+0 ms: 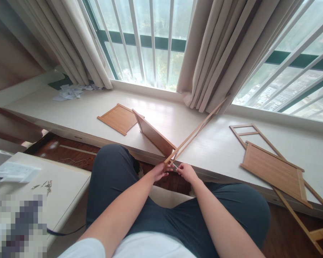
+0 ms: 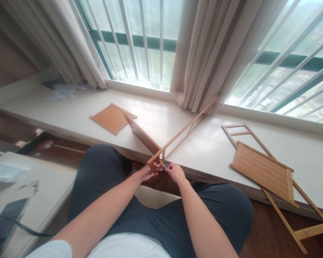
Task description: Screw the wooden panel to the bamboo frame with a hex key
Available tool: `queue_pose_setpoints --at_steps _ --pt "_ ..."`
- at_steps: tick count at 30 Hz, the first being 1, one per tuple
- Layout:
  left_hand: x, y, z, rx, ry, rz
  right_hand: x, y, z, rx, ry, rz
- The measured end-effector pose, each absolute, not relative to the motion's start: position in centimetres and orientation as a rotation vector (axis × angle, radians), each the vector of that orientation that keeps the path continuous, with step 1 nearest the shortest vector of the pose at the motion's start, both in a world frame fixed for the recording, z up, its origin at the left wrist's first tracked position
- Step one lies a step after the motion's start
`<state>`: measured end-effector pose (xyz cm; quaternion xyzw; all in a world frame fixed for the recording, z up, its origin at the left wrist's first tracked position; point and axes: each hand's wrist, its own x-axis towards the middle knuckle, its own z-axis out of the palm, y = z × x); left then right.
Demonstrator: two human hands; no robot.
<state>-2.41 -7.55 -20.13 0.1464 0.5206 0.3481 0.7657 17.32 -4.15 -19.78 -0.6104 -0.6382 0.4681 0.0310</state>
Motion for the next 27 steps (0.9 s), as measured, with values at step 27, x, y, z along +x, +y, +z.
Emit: queue_pose_setpoints --at_steps 27 --pt "-2.4 -7.6 -20.4 0.333 1.118 0.781 17.3 -4.0 -20.6 -1.707 -1.889 1.642"
